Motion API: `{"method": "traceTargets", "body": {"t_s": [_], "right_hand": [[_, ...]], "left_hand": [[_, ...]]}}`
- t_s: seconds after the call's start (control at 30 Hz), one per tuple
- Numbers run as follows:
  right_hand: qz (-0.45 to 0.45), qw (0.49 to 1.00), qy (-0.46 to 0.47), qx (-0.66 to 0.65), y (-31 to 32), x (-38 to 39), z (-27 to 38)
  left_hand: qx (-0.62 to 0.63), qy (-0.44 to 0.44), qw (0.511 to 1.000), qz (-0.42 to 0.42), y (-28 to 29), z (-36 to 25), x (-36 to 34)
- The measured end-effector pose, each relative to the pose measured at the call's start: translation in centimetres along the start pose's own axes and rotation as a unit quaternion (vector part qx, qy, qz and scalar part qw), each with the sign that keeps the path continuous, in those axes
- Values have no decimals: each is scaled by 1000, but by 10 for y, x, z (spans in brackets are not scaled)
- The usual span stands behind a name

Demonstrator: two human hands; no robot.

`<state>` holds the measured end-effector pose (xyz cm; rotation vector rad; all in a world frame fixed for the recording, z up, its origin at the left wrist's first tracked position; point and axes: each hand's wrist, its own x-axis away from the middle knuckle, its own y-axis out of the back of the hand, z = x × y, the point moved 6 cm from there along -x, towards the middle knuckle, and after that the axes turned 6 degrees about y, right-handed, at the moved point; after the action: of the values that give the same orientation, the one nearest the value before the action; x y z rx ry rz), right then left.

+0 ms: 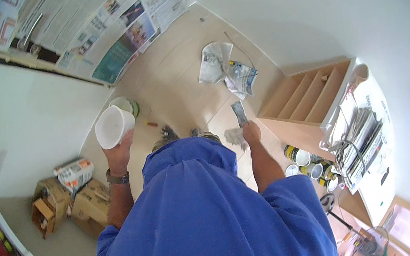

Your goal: The person fills a cup with water, then kneels on the floor to apply grout to the tile joints using a small tool. They wipe the excess grout with a cloth and continue smoothing the joints.

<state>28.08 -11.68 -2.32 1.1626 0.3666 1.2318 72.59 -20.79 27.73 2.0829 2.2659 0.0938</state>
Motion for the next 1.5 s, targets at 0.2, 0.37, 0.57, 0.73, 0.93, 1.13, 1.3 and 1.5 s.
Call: {"method": "traceTargets", "body": {"t_s": [0.2, 0.37, 0.57, 0.73, 0.93, 1.13, 1.3, 1.5], "right_hand": [[-48, 980, -186, -48, 3, 47, -38], [-86, 970, -193, -120, -7, 44, -20], [-58, 945, -286, -146, -38, 26, -35], [-56, 942, -299, -145, -17, -14, -31], [-103, 928, -335, -128, -21, -46, -30], [-176, 863, -425, -208, 10, -51, 29], [-179, 822, -469, -268, -26, -70, 44], [-137, 845, -448, -259, -54, -144, 67]], "left_hand": [[-21, -17, 994, 109, -42, 6, -97], [3, -5, 985, 175, -101, -11, -161], [-79, -60, 970, 221, -180, -15, -233], [-80, -88, 958, 261, -231, -10, -283], [-40, 37, 936, 348, -281, 20, -333], [-173, -96, 887, 417, -342, 7, -397], [-130, -90, 848, 505, -407, 21, -429], [-215, -150, 843, 470, -422, 82, -483]]}}
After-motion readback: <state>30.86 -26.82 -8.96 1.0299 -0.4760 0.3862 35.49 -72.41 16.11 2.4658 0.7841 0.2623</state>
